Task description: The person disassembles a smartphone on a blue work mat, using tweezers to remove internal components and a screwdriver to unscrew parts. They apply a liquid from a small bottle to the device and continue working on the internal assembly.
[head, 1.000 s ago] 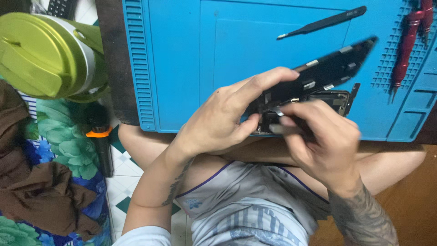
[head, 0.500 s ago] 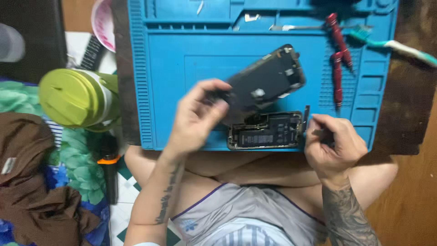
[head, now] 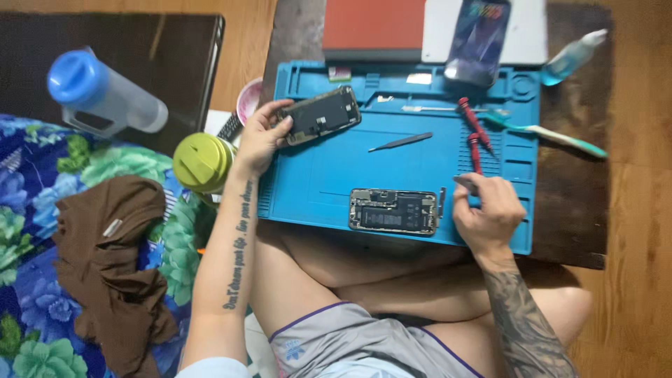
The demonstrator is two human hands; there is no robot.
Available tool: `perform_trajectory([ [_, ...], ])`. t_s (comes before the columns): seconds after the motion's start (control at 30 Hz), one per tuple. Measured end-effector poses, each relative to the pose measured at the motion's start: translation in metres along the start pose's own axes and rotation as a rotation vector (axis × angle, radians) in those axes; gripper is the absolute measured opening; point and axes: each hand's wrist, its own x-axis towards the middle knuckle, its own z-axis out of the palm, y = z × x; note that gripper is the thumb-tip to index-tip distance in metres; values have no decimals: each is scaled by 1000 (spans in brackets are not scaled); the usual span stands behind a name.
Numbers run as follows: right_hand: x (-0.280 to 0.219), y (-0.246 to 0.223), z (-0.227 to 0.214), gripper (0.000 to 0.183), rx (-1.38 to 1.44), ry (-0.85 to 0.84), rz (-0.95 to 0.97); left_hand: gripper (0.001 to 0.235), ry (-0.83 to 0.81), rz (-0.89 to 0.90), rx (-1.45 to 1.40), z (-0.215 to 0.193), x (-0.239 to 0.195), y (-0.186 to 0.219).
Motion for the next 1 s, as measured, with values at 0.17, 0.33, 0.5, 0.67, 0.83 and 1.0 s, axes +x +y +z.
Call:
perform_trajectory([
  [0.17, -4, 5, 3, 14, -81, 54, -49, 41, 30, 96, 133, -10, 19, -32],
  [0.33, -11, 9, 8, 9, -174, 50, -76, 48, 62, 118, 276, -37, 24, -51],
  [0.5, -5, 0, 0, 7, -207, -33, -195, 61, 278, 282, 788, -11, -9, -24],
  [0.67, 30, -13, -52, 12, -129, -252, -112, 59, 228, 222, 834, 25, -56, 22],
  [0.83, 70, -50, -93, 8, 124, -397, 137, 59, 155, 323, 924, 35, -58, 28],
  [1.0, 70, -76, -104, 15, 231, -455, 222, 51, -182, 685, 676, 102, -137, 46],
])
